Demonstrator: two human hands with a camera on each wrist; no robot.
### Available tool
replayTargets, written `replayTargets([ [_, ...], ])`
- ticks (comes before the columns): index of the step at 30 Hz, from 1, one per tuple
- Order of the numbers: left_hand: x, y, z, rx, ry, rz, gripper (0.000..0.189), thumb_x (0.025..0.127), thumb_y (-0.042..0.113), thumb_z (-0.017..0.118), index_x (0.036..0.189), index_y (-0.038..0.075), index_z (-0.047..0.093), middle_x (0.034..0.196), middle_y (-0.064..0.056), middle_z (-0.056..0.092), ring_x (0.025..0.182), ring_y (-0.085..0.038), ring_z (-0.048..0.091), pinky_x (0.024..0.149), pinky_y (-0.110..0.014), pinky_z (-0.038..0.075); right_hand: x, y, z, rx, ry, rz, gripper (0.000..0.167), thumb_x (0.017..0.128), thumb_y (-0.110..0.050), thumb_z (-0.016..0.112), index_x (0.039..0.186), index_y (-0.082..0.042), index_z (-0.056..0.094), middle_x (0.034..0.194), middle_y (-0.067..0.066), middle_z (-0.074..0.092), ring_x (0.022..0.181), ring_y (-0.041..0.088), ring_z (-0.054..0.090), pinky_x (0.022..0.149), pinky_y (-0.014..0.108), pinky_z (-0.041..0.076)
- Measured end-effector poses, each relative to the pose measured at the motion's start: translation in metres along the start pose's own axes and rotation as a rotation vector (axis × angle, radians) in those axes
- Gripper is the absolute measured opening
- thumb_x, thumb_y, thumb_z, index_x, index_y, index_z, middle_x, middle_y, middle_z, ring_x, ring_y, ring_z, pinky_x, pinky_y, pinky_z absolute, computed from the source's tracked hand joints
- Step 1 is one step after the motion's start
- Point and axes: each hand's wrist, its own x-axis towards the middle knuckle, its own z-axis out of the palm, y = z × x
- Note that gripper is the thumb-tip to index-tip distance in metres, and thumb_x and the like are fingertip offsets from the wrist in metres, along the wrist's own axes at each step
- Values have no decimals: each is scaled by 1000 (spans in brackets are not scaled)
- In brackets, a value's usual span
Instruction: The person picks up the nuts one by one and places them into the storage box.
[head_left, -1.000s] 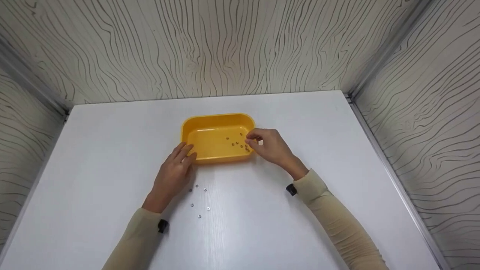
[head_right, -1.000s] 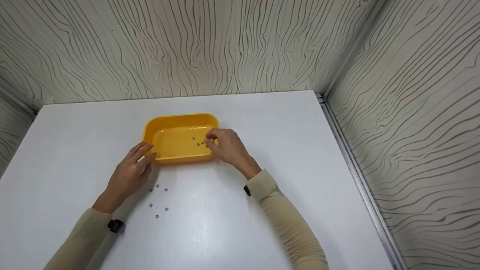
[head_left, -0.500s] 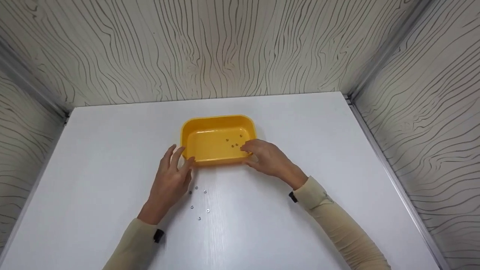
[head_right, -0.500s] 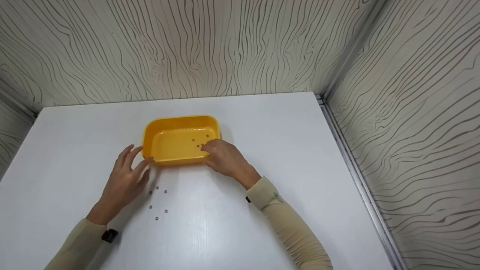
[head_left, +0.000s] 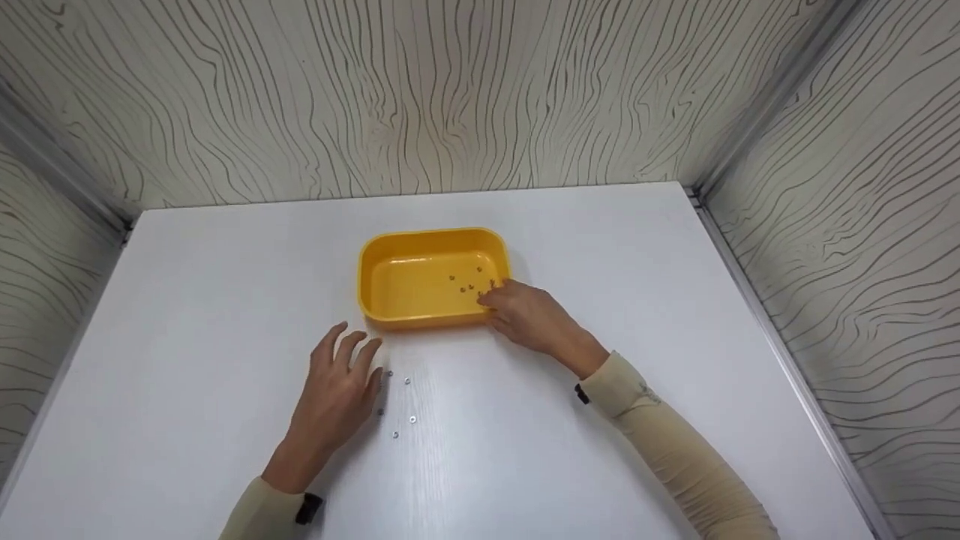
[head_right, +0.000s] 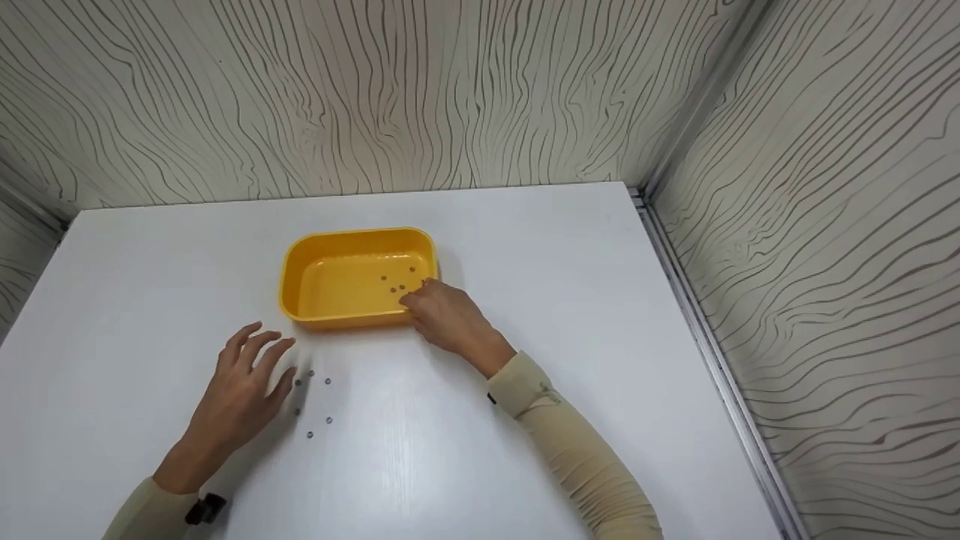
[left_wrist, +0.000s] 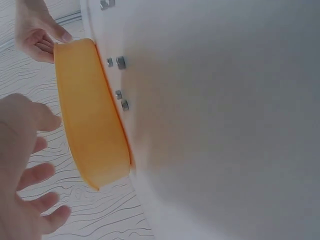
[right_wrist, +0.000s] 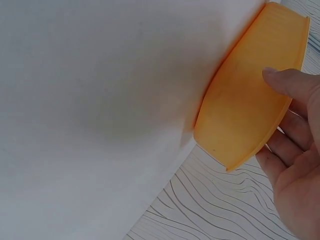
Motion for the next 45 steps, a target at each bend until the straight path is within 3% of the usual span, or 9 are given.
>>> replayTargets([
  [7, -24, 8, -22, -44, -200, -114, 38, 87, 11, 84, 122, 5, 71, 116, -13, 72, 115, -33, 68, 98, -48, 62, 5, -2, 3, -60, -7, -53, 19, 99, -5, 71, 116, -10, 78, 108, 5, 81, 104, 20, 76, 124, 41, 47],
  [14, -39, 18, -36, -21, -278, -239, 35, 87, 11, 84, 120, 6, 73, 118, -9, 71, 115, -30, 68, 97, -45, 63, 6, -1, 1, -48, 15, -70, 14, 97, -2, 71, 106, -11, 79, 96, 4, 80, 97, 19, 77, 124, 41, 46],
  [18, -44, 26, -38, -19, -289, -257, 33, 85, 9, 86, 116, 7, 75, 113, -7, 73, 108, -26, 68, 91, -40, 65, 7, -1, 2, -37, 16, -70, 14, 98, 0, 70, 100, -11, 78, 89, 2, 78, 91, 17, 76, 125, 42, 45],
  [27, -51, 48, -29, 18, -309, -177, 31, 78, 3, 90, 107, 9, 79, 105, -2, 78, 97, -20, 71, 84, -34, 65, 8, 2, -2, 21, -11, -54, 17, 100, 2, 65, 97, -9, 78, 85, 5, 77, 80, 17, 70, 126, 45, 44],
  [31, -50, 55, -27, 49, -322, -82, 35, 75, 0, 90, 108, 10, 80, 101, 0, 80, 90, -16, 71, 77, -31, 64, 7, 2, -4, 30, -27, -36, 18, 100, 2, 65, 98, -9, 79, 84, 5, 78, 77, 16, 66, 126, 45, 43],
  [36, -46, 61, -20, 115, -298, 35, 43, 72, -5, 91, 111, 7, 79, 104, -4, 82, 96, -17, 72, 79, -31, 65, 5, 3, -4, 38, -35, -5, 18, 99, 2, 65, 92, -10, 77, 77, 3, 73, 70, 14, 57, 126, 44, 44],
  [45, -45, 68, -11, 202, -300, 121, 26, 73, -2, 91, 98, 3, 82, 92, -8, 82, 88, -20, 75, 77, -30, 66, 9, -1, -3, 34, -47, -39, 17, 99, 3, 65, 92, -7, 76, 78, 5, 73, 70, 14, 57, 126, 46, 44],
])
